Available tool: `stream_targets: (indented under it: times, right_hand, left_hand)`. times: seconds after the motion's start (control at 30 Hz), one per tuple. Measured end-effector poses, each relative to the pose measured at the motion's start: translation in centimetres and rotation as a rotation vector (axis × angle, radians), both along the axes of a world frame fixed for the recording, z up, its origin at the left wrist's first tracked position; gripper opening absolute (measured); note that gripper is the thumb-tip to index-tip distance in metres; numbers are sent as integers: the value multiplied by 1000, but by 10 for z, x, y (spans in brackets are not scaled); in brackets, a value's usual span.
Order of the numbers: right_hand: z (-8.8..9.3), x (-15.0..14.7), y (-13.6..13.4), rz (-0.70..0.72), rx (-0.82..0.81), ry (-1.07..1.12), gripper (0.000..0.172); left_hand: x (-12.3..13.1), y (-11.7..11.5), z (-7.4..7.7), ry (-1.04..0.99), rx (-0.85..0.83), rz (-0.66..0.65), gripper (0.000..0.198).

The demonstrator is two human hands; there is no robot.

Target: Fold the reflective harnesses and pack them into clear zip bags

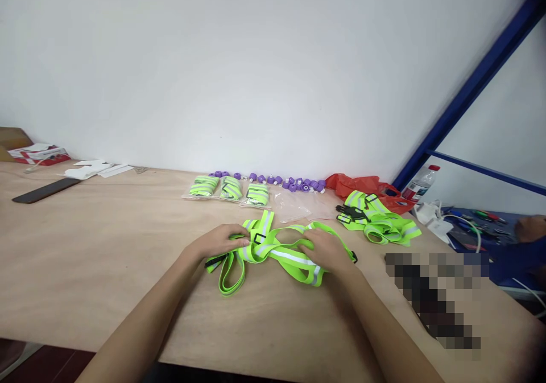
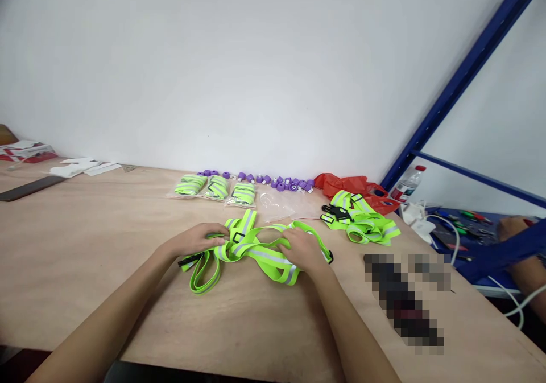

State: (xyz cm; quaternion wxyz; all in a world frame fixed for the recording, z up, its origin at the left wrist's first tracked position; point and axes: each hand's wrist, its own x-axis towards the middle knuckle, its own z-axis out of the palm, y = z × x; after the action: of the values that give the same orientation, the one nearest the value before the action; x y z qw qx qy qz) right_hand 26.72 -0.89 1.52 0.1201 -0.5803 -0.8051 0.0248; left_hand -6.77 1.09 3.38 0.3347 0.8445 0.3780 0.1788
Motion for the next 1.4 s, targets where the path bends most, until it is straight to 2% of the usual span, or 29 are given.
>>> stream_targets:
  times: [0.17,0.33,0.5,0.63,0.73,0.87,1.1,1.17,1.23,1.3,1.4]
  right_hand:
    - [-6,2,3,-130,-7,217,10]
    - [-12,15,10,-212,52,612,24]
    - [-21,26,23,-342,91,1124,37]
    - [-27,35,32,-447,114,1459,37]
    - [-28,45,35,-468,134,1602,35]
    - [-27,56,40,-475,233,1688,36]
    - [-23,54,37,-493,583,1553,36]
    - [-19,48,29,-440,653,1352,37]
    - [-14,40,20,-313,712,1007,37]
    - [-10,30,12,-135,705,685,33]
    - [-6,13,5,80,548,444,26]
  left_hand:
    - [3,0,-6,-6,-14,-57,53]
    - [6,1,-9,24,12,-74,63]
    - [9,-3,-1,-21,21,-134,47]
    - [8,-5,0,-5,37,-105,28]
    - [7,-3,-4,8,70,-41,24]
    - [8,-2,-6,-9,114,20,22]
    - [13,-2,-10,-82,138,107,32]
    - [16,-3,-13,-85,138,125,34]
    - [20,-4,-15,-86,142,134,36]
    - [25,-5,-18,-96,140,138,39]
    - [30,-7,-20,-114,123,128,41]
